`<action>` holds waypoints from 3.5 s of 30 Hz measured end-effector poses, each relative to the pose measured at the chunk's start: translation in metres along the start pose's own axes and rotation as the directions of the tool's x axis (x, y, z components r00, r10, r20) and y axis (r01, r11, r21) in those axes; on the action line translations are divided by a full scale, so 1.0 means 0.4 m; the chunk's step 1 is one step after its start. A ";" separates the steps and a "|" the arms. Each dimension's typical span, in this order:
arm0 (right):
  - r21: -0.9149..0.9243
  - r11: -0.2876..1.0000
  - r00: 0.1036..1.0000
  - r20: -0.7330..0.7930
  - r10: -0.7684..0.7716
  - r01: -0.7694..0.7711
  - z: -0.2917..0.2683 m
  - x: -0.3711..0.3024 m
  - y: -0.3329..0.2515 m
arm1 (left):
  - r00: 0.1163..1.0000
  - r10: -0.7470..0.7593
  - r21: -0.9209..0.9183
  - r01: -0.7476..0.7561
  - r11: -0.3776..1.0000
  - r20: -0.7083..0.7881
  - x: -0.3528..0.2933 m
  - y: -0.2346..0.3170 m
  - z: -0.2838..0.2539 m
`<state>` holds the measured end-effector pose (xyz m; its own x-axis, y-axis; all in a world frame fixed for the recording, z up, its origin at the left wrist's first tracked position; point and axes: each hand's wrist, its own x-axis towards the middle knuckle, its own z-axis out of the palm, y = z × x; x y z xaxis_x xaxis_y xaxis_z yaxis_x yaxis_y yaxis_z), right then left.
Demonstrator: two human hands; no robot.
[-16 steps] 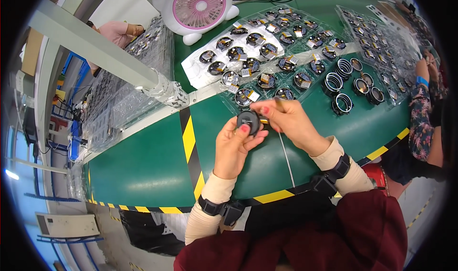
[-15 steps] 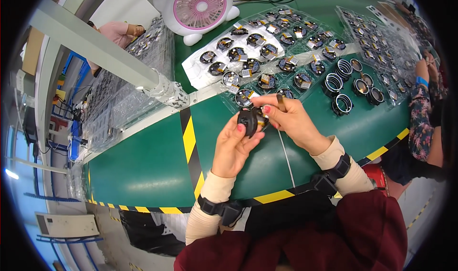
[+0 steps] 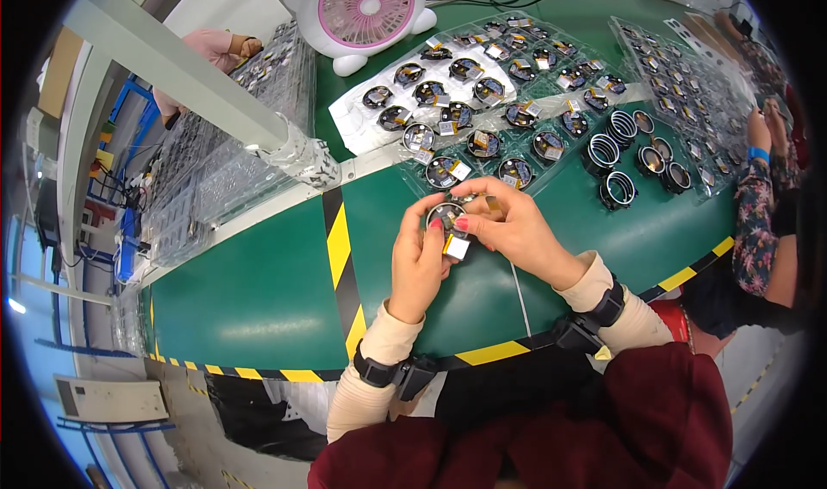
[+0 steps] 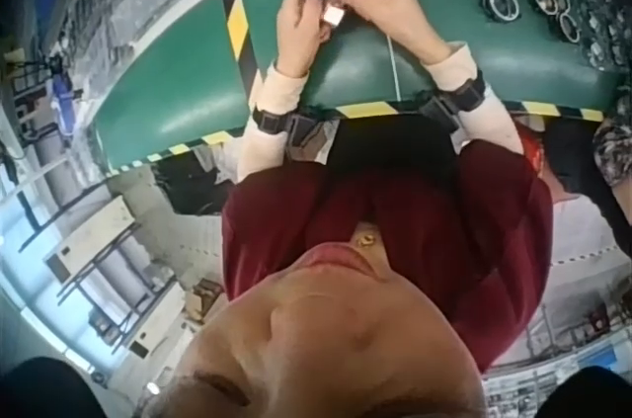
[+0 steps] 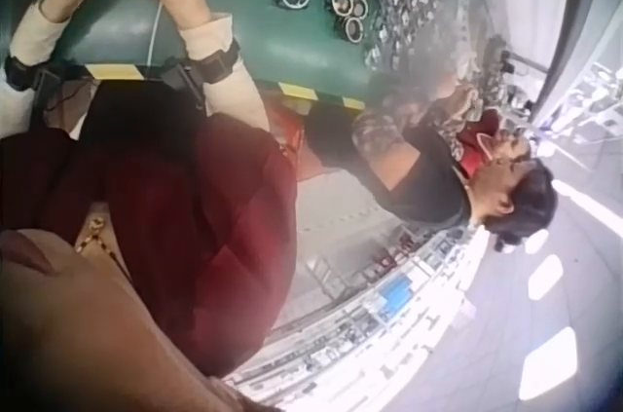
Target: Manual assembly of small electronic circuit boards into black circular housings at a manufacturing workstation.
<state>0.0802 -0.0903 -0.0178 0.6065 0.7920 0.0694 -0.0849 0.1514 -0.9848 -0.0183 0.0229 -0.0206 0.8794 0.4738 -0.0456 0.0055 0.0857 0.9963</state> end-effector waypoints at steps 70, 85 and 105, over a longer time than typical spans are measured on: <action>-0.879 0.397 0.840 -0.411 -0.354 -0.263 -0.443 0.198 -0.125 | 0.969 0.230 -0.023 -0.233 0.972 -0.093 0.009 -0.050 0.005; -1.000 0.011 0.963 -0.004 -0.270 -0.001 -0.358 -0.232 -0.107 | 0.993 0.081 -0.084 -0.074 0.994 0.087 -0.004 -0.043 0.013; -0.471 0.847 0.968 0.170 -0.185 0.245 -0.015 -0.070 -0.082 | 0.841 0.065 -0.499 0.255 0.829 0.537 0.010 -0.019 -0.026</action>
<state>0.0706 -0.1210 0.0117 0.4681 0.8393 0.2765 0.4491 0.0435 -0.8924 -0.0198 0.0335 -0.0292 0.9956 -0.0668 0.0653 -0.0088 0.6287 0.7776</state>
